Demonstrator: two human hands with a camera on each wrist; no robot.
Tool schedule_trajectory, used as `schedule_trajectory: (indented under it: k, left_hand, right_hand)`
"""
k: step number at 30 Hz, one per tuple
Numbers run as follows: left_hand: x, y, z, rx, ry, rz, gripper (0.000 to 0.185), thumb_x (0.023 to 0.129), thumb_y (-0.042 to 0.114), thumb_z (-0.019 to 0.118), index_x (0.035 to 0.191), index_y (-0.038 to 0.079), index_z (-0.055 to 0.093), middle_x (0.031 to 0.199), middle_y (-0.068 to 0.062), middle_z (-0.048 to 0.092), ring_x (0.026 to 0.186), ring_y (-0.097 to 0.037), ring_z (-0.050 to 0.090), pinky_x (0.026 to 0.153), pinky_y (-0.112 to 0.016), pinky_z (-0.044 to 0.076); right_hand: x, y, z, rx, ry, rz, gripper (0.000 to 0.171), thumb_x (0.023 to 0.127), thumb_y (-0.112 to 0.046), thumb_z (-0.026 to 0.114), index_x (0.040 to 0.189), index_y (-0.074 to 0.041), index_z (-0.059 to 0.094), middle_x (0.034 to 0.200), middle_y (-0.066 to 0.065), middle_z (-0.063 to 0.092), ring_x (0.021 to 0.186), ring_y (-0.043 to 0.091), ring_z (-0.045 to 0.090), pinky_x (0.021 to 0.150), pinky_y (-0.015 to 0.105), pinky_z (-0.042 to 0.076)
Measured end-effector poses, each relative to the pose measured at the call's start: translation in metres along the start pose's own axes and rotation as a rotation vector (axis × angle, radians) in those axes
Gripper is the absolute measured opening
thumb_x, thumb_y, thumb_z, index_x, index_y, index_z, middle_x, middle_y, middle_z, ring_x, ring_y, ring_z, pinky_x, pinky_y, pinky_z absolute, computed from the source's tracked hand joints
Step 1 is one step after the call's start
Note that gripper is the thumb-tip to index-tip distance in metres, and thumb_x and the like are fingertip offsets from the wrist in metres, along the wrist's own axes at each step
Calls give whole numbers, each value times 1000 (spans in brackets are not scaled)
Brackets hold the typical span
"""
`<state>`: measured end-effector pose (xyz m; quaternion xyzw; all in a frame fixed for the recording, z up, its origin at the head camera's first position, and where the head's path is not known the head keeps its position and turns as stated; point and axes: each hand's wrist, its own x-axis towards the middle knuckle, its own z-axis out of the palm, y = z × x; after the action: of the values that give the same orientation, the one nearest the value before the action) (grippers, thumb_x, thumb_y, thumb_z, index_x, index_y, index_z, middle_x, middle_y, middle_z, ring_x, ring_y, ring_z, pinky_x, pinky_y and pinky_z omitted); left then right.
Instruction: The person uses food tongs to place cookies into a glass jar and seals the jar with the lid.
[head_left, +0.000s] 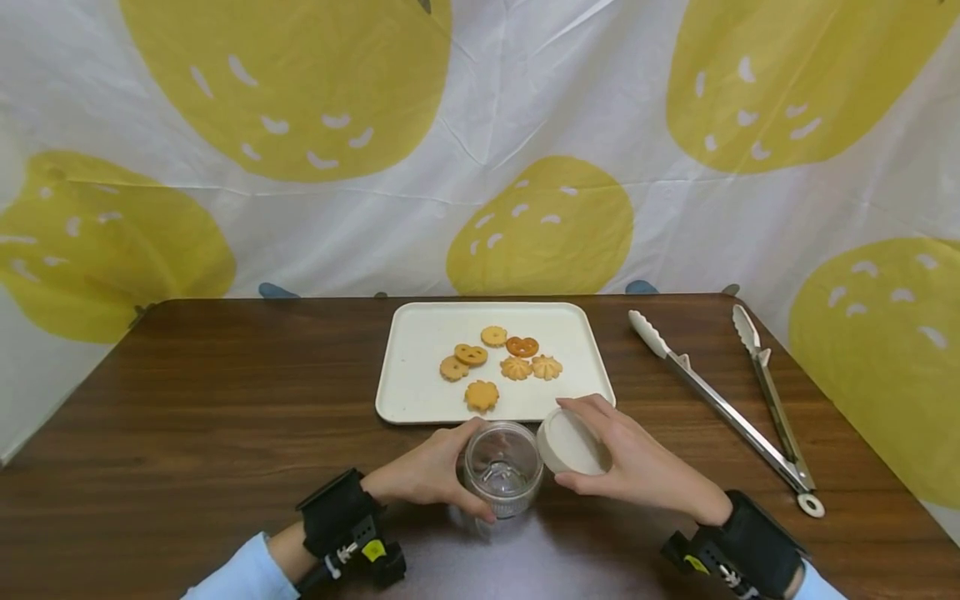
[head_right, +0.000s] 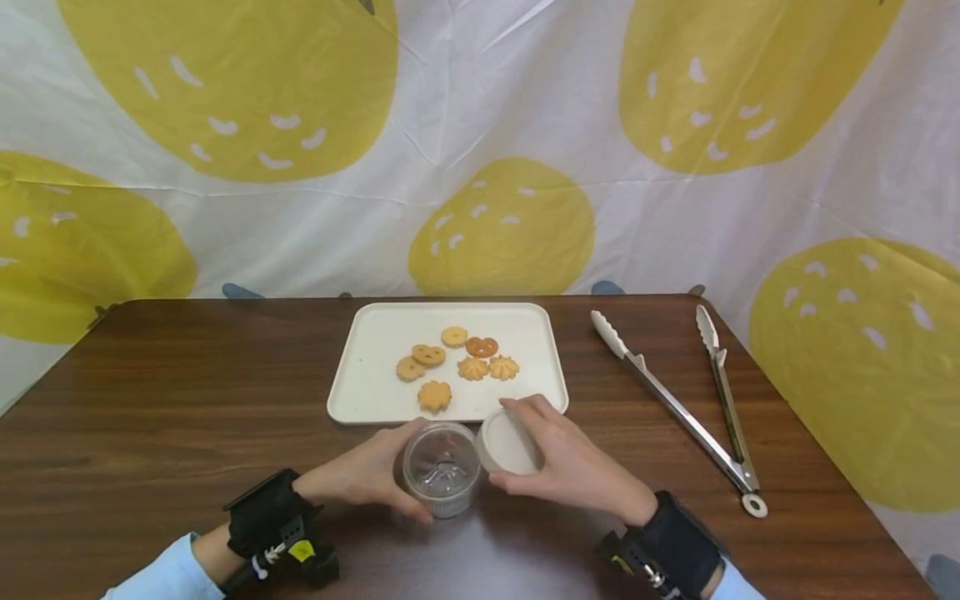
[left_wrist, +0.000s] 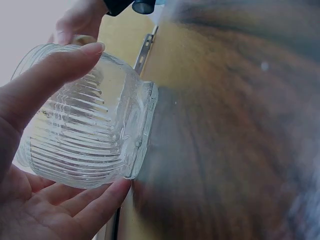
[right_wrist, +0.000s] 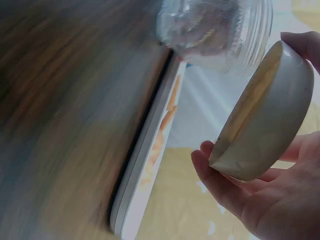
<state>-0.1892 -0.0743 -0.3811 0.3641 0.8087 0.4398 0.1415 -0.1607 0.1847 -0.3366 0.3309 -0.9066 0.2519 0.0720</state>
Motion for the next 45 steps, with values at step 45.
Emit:
schedule_trajectory:
  k: [45]
  left_hand:
    - [-1, 1, 1, -18, -2, -5, 78, 57, 27, 84, 121, 10, 43, 110, -1, 58, 102, -14, 53, 89, -26, 40]
  right_hand:
    - [-15, 32, -4, -166, -147, 186, 85, 73, -56, 61, 124, 9, 43, 111, 18, 46, 101, 28, 47, 81, 42, 46]
